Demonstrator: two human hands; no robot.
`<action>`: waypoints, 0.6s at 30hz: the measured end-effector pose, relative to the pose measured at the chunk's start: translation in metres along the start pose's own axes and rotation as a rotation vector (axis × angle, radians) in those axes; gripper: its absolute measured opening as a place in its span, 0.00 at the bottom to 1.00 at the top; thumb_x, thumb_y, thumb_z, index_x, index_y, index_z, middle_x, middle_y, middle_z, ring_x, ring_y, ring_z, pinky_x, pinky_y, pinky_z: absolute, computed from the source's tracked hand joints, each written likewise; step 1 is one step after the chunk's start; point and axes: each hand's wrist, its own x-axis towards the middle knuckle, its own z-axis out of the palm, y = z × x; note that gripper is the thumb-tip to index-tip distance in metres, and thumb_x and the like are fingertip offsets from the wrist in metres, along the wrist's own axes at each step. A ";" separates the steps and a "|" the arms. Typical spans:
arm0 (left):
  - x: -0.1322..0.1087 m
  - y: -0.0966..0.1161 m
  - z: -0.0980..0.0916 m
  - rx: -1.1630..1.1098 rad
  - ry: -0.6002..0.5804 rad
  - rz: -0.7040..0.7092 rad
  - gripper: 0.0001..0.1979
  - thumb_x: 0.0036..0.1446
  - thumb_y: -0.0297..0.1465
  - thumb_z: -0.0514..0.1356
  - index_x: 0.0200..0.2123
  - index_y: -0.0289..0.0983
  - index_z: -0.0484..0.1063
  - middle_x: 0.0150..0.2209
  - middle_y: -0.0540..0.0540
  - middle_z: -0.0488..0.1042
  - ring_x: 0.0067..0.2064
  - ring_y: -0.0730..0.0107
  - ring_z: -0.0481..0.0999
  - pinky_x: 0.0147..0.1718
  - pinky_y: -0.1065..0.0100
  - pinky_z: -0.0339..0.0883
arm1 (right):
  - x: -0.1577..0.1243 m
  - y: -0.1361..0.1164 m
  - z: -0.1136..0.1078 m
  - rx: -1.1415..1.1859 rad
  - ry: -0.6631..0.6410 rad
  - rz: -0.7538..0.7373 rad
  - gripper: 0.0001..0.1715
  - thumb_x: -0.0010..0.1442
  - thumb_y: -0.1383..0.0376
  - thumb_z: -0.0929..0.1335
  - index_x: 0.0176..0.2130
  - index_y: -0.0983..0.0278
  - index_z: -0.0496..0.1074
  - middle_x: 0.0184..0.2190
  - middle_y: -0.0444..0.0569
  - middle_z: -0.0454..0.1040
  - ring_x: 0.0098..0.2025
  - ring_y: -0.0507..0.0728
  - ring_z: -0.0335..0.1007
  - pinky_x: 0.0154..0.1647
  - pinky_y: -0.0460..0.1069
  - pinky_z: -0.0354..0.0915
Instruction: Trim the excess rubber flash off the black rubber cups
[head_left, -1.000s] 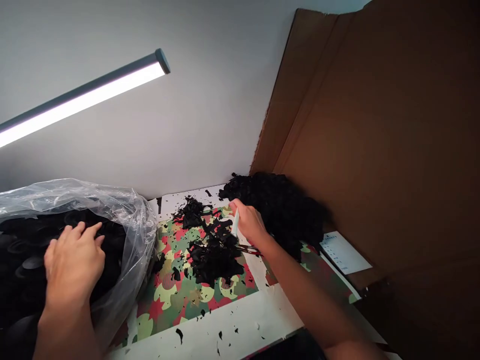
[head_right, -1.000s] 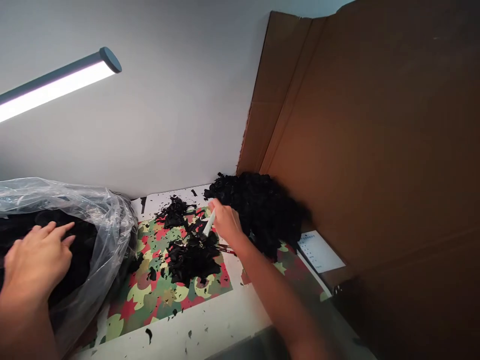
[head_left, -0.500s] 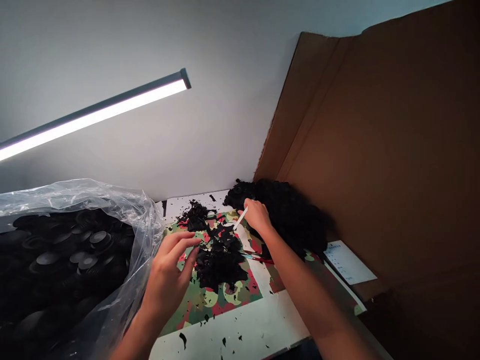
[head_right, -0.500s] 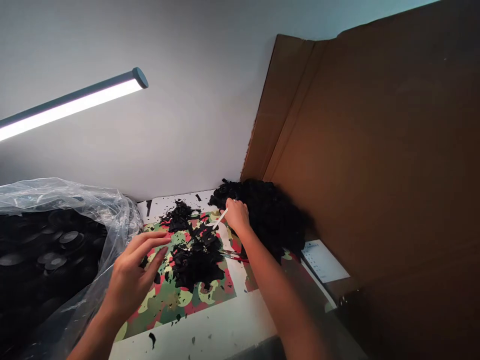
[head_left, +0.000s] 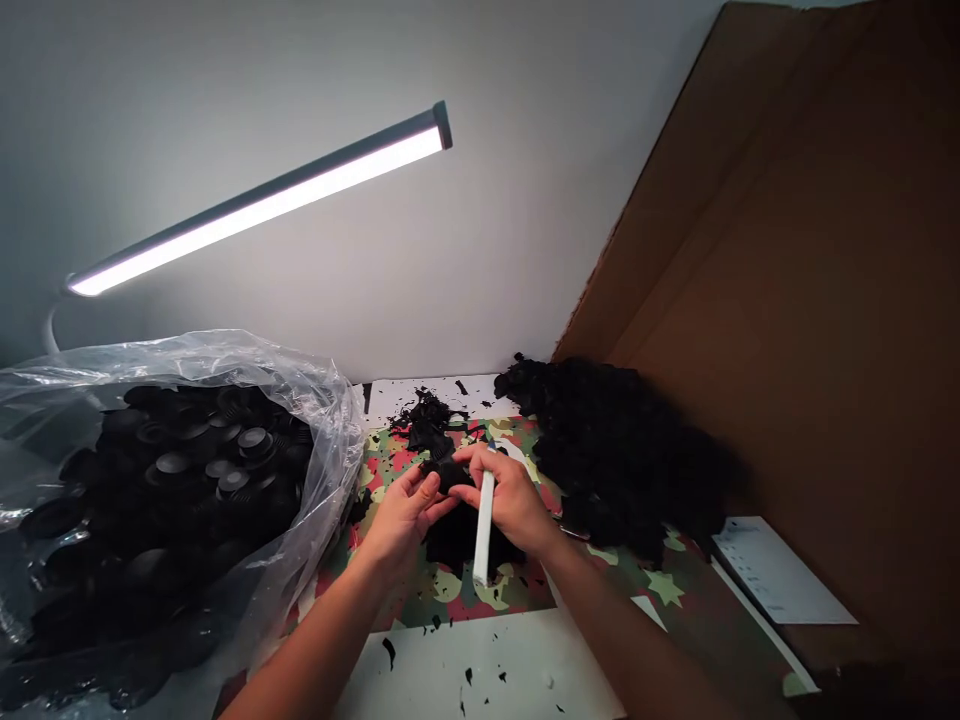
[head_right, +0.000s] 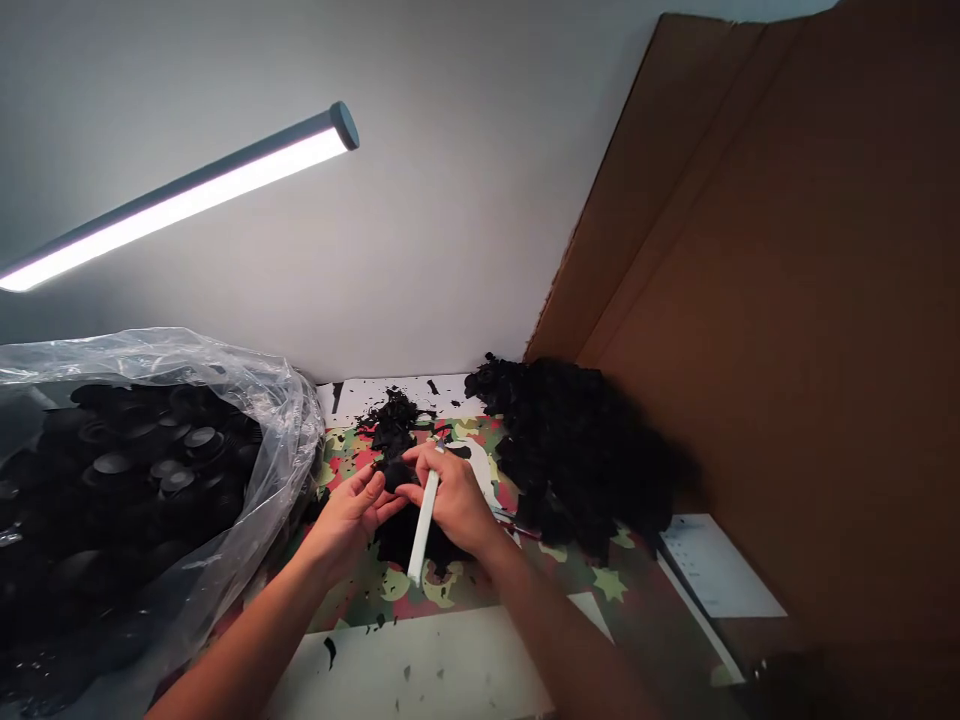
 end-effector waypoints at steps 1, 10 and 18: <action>0.000 0.000 -0.001 -0.016 0.029 0.005 0.23 0.40 0.38 0.77 0.39 0.34 0.78 0.42 0.42 0.81 0.39 0.68 0.81 0.42 0.67 0.76 | -0.002 -0.002 0.002 -0.016 -0.010 -0.028 0.26 0.60 0.50 0.71 0.24 0.60 0.57 0.41 0.53 0.80 0.37 0.59 0.73 0.40 0.55 0.66; -0.003 0.007 -0.007 -0.080 0.137 0.114 0.32 0.36 0.32 0.79 0.46 0.39 0.72 0.37 0.47 0.82 0.38 0.67 0.82 0.41 0.67 0.75 | -0.011 -0.007 0.000 0.165 0.088 -0.002 0.29 0.73 0.47 0.53 0.49 0.60 0.73 0.31 0.47 0.74 0.31 0.55 0.72 0.33 0.50 0.71; -0.005 0.009 -0.006 -0.084 0.205 0.115 0.33 0.35 0.28 0.78 0.46 0.39 0.71 0.38 0.48 0.81 0.37 0.68 0.81 0.39 0.70 0.75 | -0.020 -0.015 0.018 0.088 0.161 -0.016 0.03 0.65 0.62 0.67 0.39 0.58 0.71 0.37 0.48 0.81 0.38 0.57 0.80 0.41 0.52 0.75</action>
